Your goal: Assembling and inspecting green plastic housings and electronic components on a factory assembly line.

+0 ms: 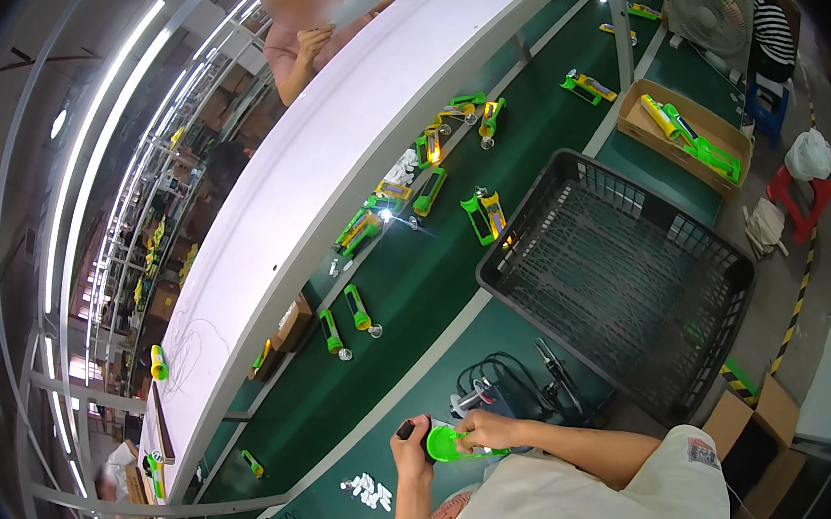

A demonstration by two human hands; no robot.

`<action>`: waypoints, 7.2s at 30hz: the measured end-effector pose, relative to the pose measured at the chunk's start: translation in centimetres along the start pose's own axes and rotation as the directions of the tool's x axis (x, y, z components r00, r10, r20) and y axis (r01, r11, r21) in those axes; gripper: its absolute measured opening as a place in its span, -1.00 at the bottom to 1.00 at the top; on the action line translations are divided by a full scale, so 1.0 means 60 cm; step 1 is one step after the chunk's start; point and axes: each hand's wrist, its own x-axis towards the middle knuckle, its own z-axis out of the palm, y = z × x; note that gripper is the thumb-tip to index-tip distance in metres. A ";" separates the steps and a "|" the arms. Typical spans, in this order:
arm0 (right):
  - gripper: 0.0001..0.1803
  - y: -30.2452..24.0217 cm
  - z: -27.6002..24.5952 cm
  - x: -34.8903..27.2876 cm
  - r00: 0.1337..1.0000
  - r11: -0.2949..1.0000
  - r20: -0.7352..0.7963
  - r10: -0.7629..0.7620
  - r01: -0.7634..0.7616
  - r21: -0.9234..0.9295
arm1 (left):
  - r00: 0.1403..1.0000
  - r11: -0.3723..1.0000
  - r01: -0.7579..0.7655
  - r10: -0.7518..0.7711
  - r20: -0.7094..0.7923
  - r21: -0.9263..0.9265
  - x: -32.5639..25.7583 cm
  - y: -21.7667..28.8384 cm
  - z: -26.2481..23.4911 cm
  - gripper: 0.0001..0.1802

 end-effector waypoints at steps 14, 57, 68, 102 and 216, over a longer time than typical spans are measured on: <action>-0.87 -0.019 0.004 -0.023 0.880 0.893 -0.404 -0.251 0.050 -0.447 | 0.994 0.989 0.048 -0.061 0.091 0.142 -0.006 0.025 0.038 -0.82; -0.82 -0.038 0.002 -0.007 0.941 0.852 -0.318 -0.113 -0.072 -0.518 | 0.992 0.999 0.009 -0.016 0.127 0.053 0.027 -0.012 0.034 -0.79; -0.89 -0.048 -0.026 0.027 0.911 0.827 -0.323 -0.255 0.033 -0.561 | 0.916 0.943 0.317 -0.278 0.289 -0.098 0.007 -0.050 -0.002 -0.89; -0.72 -0.009 -0.078 0.017 0.791 0.899 -0.555 0.259 0.013 0.438 | 0.987 0.943 -0.104 0.060 0.146 0.316 -0.005 -0.032 0.108 -0.87; -0.67 -0.009 -0.146 -0.036 0.956 0.988 -0.261 0.131 -0.104 0.115 | 0.959 0.926 0.046 -0.146 0.243 0.375 0.017 -0.045 0.116 -0.45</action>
